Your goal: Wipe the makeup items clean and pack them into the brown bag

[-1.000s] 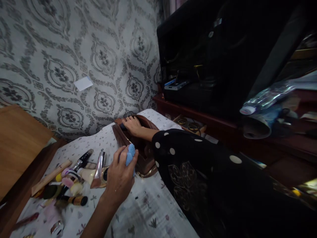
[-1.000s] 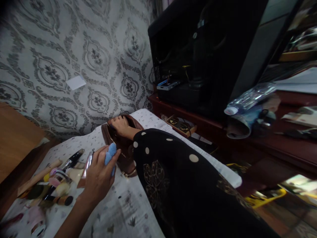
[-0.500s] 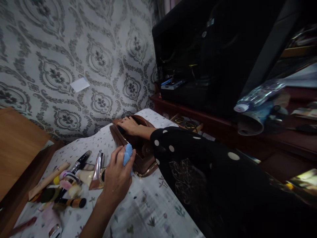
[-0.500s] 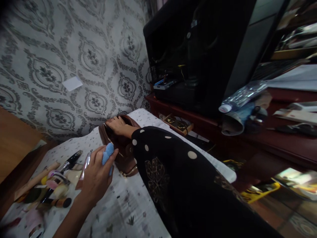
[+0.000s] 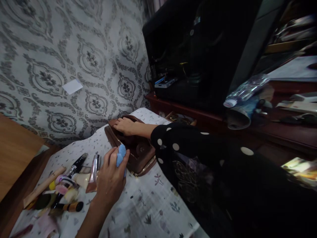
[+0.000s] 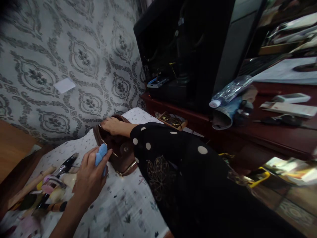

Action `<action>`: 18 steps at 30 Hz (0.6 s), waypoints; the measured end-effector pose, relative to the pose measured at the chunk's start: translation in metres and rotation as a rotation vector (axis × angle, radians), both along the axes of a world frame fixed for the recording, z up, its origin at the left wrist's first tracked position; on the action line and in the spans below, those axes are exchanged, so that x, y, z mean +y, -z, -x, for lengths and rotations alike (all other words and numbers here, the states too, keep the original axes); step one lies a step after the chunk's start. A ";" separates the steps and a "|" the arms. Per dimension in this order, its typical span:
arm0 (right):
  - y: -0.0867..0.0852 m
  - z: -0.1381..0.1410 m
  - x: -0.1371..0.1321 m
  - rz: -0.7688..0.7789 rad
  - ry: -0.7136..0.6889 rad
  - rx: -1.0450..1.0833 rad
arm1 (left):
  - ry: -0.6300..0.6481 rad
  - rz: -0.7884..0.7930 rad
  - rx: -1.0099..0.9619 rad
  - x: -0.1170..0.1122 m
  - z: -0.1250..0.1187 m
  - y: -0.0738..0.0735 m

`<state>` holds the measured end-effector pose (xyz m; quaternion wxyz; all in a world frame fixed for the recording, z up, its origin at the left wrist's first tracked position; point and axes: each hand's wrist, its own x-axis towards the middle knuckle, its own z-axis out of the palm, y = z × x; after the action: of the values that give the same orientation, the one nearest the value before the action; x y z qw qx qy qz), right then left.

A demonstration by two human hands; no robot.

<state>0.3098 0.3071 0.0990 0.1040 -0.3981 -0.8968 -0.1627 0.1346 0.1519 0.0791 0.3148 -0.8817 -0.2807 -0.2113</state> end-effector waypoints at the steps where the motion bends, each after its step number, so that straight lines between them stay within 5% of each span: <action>1: 0.000 -0.001 0.000 0.014 0.001 0.000 | 0.005 0.001 0.006 0.000 0.001 0.000; 11: -0.008 0.002 -0.007 0.087 -0.074 0.032 | -0.010 0.001 -0.010 -0.006 0.006 0.004; 18: -0.002 0.010 -0.008 0.336 -0.148 0.215 | -0.008 0.034 -0.037 -0.005 0.009 0.009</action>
<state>0.3000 0.2995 0.1009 0.1428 -0.3578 -0.9219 0.0407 0.1254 0.1470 0.0702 0.2955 -0.8817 -0.2935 -0.2218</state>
